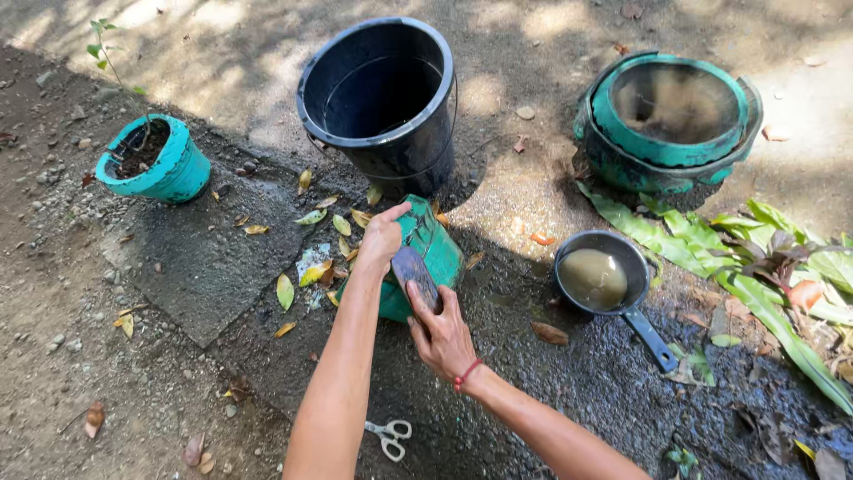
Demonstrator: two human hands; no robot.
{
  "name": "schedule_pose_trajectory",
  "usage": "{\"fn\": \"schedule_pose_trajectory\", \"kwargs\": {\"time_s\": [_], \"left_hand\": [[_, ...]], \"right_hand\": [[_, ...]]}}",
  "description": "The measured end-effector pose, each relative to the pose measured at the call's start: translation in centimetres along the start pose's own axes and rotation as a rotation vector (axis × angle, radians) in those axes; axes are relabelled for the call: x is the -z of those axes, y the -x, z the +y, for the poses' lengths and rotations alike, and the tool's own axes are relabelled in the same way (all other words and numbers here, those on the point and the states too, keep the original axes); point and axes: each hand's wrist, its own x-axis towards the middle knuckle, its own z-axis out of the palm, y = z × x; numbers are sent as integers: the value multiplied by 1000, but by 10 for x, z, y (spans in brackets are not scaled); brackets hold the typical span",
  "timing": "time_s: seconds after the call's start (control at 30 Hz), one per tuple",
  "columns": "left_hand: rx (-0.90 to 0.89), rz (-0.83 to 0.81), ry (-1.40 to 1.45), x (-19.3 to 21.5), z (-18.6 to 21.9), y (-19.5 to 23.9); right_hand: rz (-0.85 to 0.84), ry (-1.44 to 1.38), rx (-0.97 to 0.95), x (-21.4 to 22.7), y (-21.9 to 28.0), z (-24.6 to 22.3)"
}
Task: The person scrubs the exterior of a green plant pot using a brush and water from a nearby pan. They repeatedly dip the brush into the water and scrub the pot's surface. After cleaning, they place the brush down and adjust the plant inside the pot.
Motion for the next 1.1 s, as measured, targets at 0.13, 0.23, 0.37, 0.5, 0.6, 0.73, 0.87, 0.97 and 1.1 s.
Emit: {"fn": "schedule_pose_trajectory", "kwargs": {"time_s": [0.13, 0.23, 0.37, 0.5, 0.6, 0.73, 0.87, 0.97, 1.1], "left_hand": [[-89, 63, -133, -6, 10, 12], [-30, 163, -406, -7, 24, 37], [-122, 249, -657, -11, 35, 61], [-154, 287, -665, -12, 31, 66], [-85, 314, -653, -15, 33, 53], [-19, 314, -658, -20, 36, 42], [-71, 328, -671, -25, 31, 45], [-77, 319, -668, -26, 23, 57], [63, 335, -662, -28, 37, 48]], "right_hand": [[71, -34, -11, -2, 11, 10], [120, -55, -157, -7, 31, 23], [170, -108, -282, -9, -8, 74], [-5, -87, -589, 4, -63, 114], [47, -132, -517, 4, -39, 97], [181, -198, -307, -18, 20, 50], [148, -171, -523, -19, 0, 85], [120, -169, -628, -10, -28, 122], [73, -498, -768, -9, -15, 99]]}}
